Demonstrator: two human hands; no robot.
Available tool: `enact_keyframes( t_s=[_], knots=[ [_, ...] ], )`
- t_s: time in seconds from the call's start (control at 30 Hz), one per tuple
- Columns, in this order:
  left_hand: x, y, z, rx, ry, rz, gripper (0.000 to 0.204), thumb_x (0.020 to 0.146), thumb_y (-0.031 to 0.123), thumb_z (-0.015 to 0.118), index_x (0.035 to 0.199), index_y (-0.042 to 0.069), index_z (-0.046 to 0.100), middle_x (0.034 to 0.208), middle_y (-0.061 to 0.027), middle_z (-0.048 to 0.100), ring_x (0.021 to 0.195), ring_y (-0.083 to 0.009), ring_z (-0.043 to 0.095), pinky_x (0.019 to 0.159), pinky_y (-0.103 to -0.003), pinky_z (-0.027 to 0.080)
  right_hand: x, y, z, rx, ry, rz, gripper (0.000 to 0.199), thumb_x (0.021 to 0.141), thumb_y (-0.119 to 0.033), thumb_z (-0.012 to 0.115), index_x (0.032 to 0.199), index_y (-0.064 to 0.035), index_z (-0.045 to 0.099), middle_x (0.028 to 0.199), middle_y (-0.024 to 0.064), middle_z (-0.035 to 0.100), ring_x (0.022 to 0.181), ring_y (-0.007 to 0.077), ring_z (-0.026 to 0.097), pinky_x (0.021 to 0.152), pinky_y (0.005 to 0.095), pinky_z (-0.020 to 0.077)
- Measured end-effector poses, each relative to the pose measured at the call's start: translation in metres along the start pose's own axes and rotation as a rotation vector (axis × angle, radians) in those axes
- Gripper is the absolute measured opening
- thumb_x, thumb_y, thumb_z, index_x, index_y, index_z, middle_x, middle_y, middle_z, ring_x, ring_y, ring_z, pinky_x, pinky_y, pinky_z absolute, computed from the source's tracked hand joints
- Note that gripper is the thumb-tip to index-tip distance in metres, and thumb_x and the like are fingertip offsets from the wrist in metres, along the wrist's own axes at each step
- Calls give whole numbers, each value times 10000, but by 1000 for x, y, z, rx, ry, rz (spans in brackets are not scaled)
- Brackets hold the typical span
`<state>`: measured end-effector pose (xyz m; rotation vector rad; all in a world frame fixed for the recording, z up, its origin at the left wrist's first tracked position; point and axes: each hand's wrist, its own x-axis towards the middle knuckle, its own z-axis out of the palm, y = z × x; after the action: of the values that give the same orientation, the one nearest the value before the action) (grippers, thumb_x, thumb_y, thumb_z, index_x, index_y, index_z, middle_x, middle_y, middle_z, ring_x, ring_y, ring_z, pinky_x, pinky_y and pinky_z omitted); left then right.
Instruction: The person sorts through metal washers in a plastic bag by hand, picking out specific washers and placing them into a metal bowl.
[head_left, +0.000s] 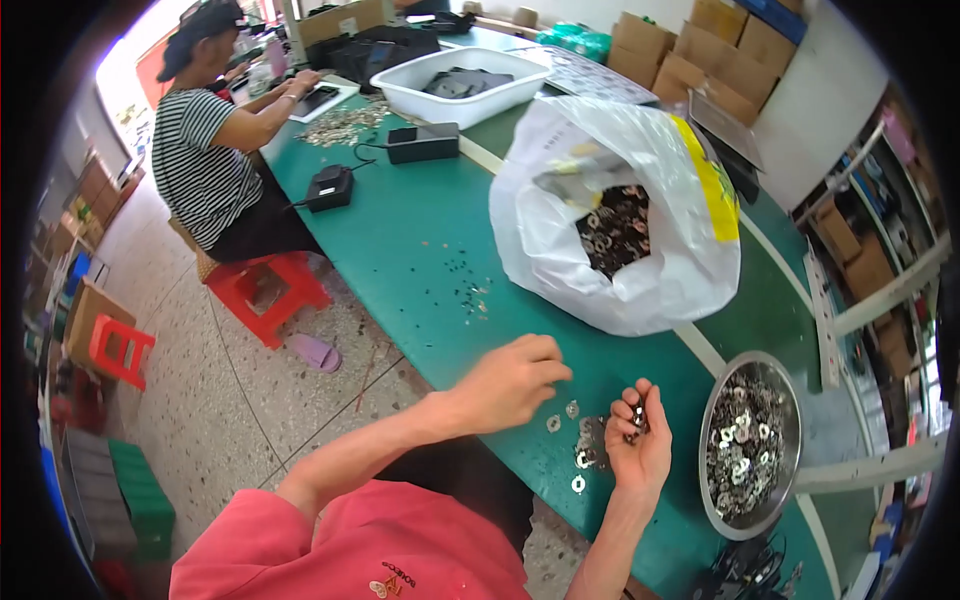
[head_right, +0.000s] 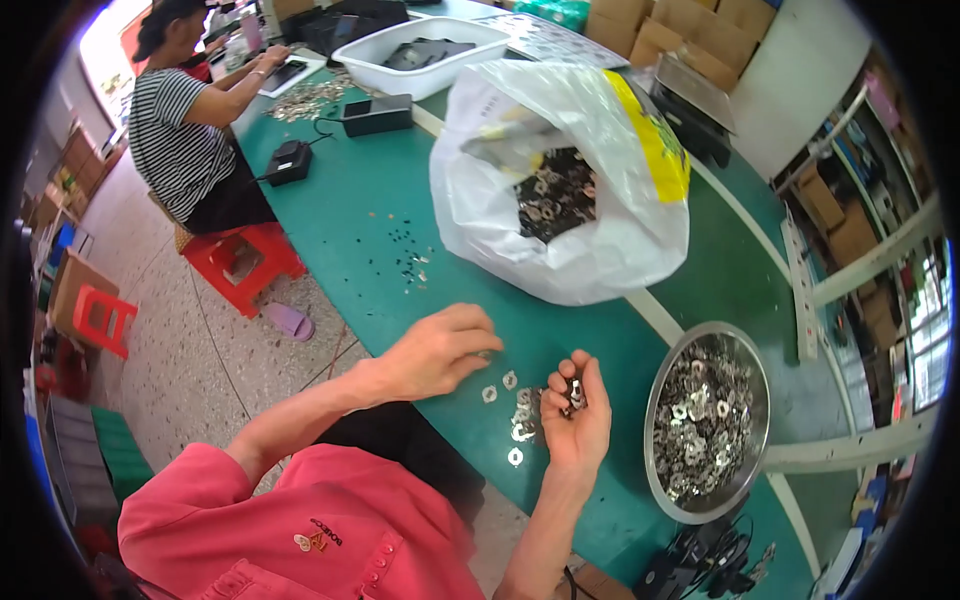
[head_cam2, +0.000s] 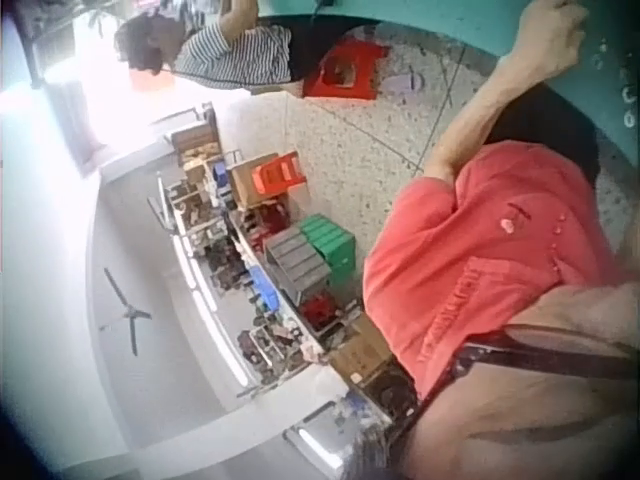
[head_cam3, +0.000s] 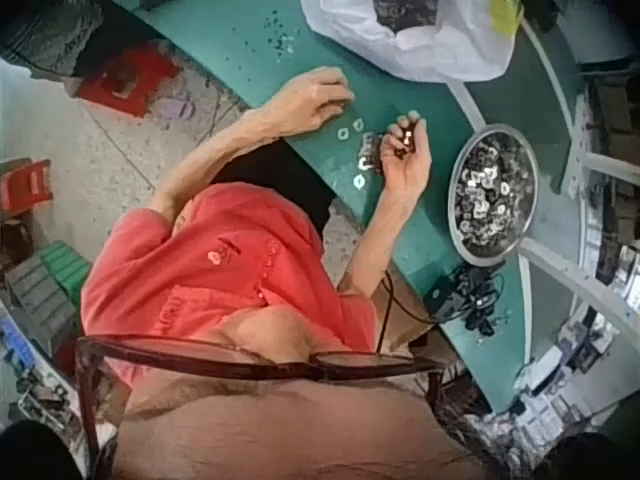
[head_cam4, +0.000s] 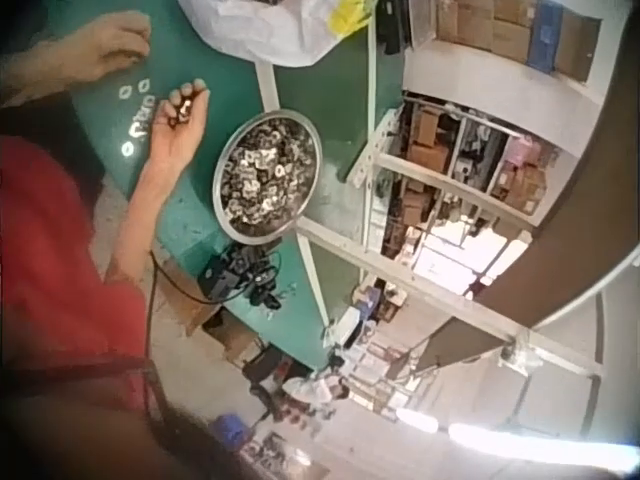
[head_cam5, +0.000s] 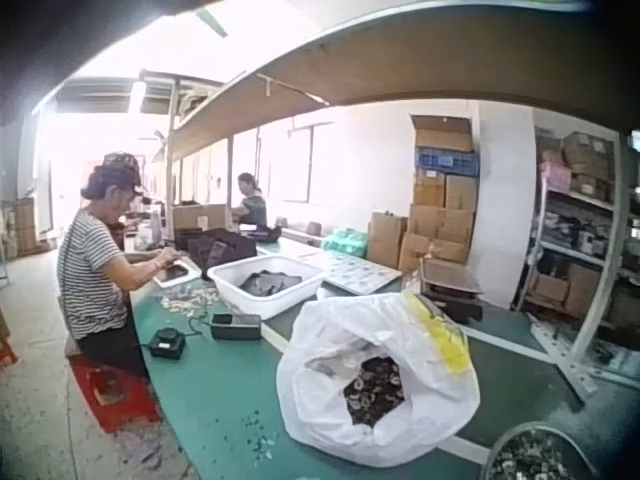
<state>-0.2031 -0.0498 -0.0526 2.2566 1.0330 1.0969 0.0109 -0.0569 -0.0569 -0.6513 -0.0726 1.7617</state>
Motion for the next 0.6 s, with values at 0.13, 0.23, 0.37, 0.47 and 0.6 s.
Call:
enact_keyframes(
  t_s=[0.13,0.23,0.37,0.47,0.6],
  knots=[
    [-11,5,1,105,-132,-63,302,681,15,675,976,20,610,960,-115,529,916,-295,528,773,-392,447,-7,-2,0,14,56,-36,182,948,-176,511,1007,-10,552,805,62,510,654,132,437,455,192,383],
    [-11,14,2,168,-182,-83,332,685,26,682,1008,32,606,968,-101,521,916,-279,520,782,-385,432,-6,2,-6,39,-14,4,186,932,-163,535,999,9,551,803,68,520,642,128,445,469,204,366],
    [-9,8,7,251,-132,-117,349,696,29,677,1037,41,604,975,-86,520,907,-269,509,784,-372,410,-7,3,-6,28,3,-9,190,928,-162,542,996,14,557,804,69,518,636,124,441,467,204,355],
    [-3,5,0,337,-43,-136,339,702,30,674,1034,38,606,976,-81,523,911,-269,502,790,-375,403,-7,1,-5,31,6,-11,190,926,-164,545,992,14,559,804,69,518,637,123,441,467,204,352],
    [1,-1,-1,285,-79,-158,334,710,32,669,1038,47,611,980,-79,528,921,-264,498,792,-372,397,-5,1,-3,14,-12,-11,190,923,-165,550,991,13,562,807,68,520,641,123,445,466,202,353]
  ],
)
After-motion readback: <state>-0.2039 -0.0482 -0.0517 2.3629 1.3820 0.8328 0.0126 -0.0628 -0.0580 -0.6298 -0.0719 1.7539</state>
